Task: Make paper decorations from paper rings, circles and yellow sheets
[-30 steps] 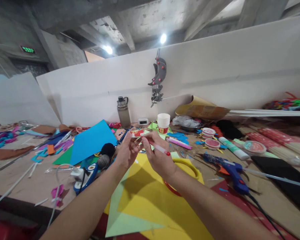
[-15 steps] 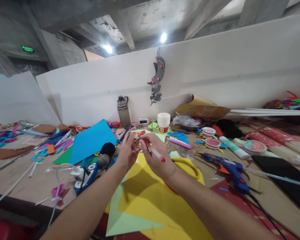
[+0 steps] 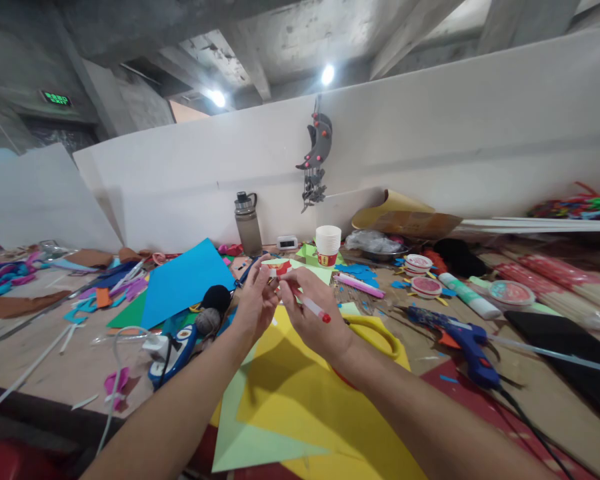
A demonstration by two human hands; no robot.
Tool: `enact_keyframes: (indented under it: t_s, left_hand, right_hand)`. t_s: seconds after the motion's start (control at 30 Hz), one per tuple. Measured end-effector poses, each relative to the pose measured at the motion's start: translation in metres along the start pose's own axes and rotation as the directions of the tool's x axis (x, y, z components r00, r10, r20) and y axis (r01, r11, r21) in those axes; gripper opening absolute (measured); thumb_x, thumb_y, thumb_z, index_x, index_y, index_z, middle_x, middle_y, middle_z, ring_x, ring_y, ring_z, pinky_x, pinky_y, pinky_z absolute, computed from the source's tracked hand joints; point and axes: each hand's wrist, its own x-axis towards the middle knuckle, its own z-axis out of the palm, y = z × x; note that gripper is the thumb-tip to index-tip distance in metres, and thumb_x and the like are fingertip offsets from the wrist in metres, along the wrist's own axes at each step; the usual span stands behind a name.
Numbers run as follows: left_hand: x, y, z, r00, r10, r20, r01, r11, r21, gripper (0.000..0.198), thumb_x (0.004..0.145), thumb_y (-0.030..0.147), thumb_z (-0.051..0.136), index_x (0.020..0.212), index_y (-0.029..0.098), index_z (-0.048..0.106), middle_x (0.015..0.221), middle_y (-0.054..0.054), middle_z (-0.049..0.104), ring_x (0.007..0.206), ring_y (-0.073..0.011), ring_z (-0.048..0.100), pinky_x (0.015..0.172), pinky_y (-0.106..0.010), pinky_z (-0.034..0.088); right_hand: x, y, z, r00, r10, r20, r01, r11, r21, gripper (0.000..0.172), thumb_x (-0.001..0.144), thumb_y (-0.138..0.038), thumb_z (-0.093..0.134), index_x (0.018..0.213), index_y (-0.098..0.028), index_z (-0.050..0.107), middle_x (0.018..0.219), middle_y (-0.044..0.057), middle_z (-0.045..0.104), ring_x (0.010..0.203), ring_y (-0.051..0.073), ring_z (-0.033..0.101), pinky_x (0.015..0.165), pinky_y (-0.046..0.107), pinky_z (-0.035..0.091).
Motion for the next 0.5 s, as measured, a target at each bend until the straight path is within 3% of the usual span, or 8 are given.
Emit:
enact_keyframes:
  t_s: [0.17,0.27,0.5]
  left_hand:
    - [0.002,0.003,-0.004,0.998,-0.062,0.014,0.063,0.998,-0.024,0.023,0.079,0.029,0.07,0.097,0.019,0.058,0.094,-0.005,0.07,0.093,-0.0216,0.068,0.09,-0.041,0.051]
    - [0.001,0.006,-0.004,0.991,-0.091,0.1,0.095,0.995,-0.043,0.028,0.08,0.026,0.063,0.107,0.021,0.06,0.104,-0.006,0.069,0.101,-0.0257,0.066,0.089,-0.044,0.051]
    - [0.001,0.014,-0.002,0.965,-0.184,0.188,0.192,0.981,-0.028,0.046,0.076,0.019,0.058,0.121,0.025,0.059,0.115,-0.005,0.068,0.104,-0.0241,0.066,0.092,-0.046,0.052]
  right_hand:
    - [0.006,-0.003,-0.005,0.97,0.15,-0.189,-0.123,0.982,0.145,0.01,0.094,-0.028,0.05,0.101,-0.025,0.057,0.092,0.003,0.065,0.084,0.018,0.064,0.077,0.034,0.051]
    - [0.01,0.005,-0.004,0.937,0.225,-0.266,-0.176,0.964,0.198,0.014,0.095,-0.03,0.049,0.103,-0.025,0.06,0.102,0.005,0.065,0.095,0.019,0.062,0.086,0.037,0.049]
    - [0.008,0.033,0.009,0.908,0.417,-0.025,-0.377,0.844,0.382,0.028,0.09,-0.039,0.055,0.114,-0.024,0.059,0.111,0.007,0.067,0.095,0.021,0.064,0.081,0.037,0.052]
